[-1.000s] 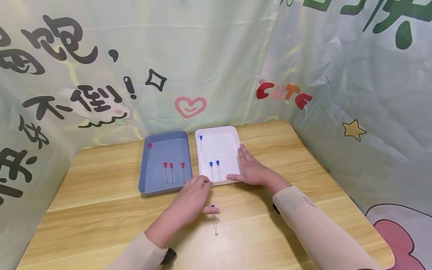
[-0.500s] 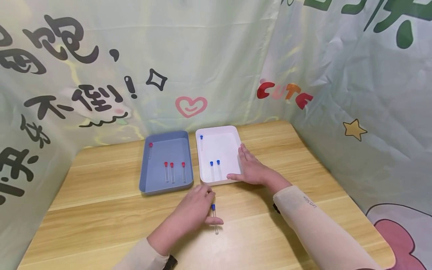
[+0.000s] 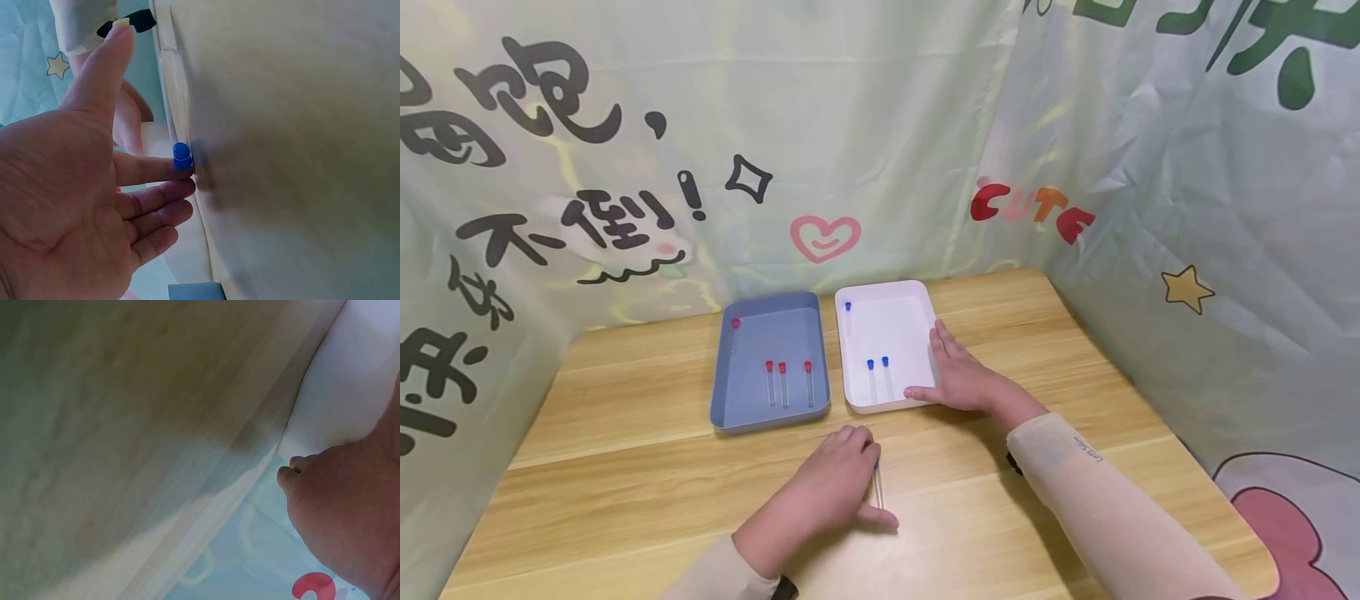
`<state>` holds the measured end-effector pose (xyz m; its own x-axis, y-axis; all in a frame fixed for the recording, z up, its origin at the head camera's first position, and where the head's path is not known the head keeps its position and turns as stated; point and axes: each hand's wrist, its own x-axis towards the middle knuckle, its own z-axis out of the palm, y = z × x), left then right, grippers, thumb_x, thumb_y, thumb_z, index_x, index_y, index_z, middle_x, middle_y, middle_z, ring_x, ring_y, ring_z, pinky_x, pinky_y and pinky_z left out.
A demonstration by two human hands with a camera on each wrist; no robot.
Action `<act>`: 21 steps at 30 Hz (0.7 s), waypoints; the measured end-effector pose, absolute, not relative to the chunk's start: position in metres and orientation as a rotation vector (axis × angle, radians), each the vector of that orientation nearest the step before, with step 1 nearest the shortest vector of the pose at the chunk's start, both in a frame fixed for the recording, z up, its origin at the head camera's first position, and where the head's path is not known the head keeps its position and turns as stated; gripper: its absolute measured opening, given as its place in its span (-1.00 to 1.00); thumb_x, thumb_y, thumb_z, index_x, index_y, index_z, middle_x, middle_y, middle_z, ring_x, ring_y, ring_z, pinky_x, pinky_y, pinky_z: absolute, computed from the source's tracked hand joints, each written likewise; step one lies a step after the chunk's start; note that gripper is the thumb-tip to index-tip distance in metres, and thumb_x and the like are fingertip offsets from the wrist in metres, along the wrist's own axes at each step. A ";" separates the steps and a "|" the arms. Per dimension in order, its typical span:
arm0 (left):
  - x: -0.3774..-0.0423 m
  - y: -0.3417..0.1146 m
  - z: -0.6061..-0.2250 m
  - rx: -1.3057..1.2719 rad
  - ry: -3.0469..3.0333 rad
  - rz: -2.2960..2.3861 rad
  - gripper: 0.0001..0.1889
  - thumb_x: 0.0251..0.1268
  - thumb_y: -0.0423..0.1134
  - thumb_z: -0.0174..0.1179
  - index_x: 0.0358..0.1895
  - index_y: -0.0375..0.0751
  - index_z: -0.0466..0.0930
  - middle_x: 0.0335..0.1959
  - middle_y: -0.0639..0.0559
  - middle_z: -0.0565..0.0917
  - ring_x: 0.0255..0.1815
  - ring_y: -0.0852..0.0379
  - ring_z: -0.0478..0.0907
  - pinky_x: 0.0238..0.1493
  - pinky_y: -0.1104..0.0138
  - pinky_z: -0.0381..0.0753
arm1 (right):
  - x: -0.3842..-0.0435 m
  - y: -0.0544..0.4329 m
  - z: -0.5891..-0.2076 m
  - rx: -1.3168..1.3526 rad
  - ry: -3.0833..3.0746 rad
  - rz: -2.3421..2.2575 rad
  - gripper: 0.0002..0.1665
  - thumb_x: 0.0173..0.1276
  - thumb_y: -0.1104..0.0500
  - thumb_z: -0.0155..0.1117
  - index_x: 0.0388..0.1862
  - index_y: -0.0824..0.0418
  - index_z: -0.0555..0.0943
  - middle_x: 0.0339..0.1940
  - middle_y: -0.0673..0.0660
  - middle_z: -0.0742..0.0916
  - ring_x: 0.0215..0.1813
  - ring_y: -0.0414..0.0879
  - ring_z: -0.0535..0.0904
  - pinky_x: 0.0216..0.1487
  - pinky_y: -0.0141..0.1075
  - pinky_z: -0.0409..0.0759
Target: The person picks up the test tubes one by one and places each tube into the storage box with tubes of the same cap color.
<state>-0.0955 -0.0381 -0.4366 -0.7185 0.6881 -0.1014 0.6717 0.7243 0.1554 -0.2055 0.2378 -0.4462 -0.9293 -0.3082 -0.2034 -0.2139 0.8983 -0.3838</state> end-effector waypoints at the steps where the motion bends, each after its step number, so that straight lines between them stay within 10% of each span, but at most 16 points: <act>1: -0.095 -0.038 -0.436 1.102 2.772 0.157 0.09 -0.04 0.61 0.43 0.28 -0.33 0.66 0.18 -0.04 0.61 0.16 0.02 0.49 0.47 0.12 0.57 | -0.205 0.238 -0.446 -0.394 2.805 -0.527 0.62 0.36 -0.65 0.22 0.79 0.38 -0.34 0.86 0.26 -0.34 0.89 0.21 -0.33 0.85 0.16 0.00; 21: -0.092 -0.034 -0.436 1.156 2.833 -0.054 0.01 -0.19 0.55 0.55 0.14 -0.28 0.69 0.00 0.00 0.59 0.04 0.05 0.49 0.32 0.18 0.62 | -0.206 0.238 -0.446 -0.373 2.785 -0.532 0.62 0.36 -0.66 0.22 0.80 0.35 -0.35 0.85 0.22 -0.37 0.89 0.20 -0.35 0.85 0.17 0.01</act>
<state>-0.0920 -0.0336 -0.4358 -0.7119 0.6967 -0.0883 0.6996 0.7146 -0.0021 -0.2055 0.2378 -0.4457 -0.9271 -0.3010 -0.2234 -0.1975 0.8988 -0.3914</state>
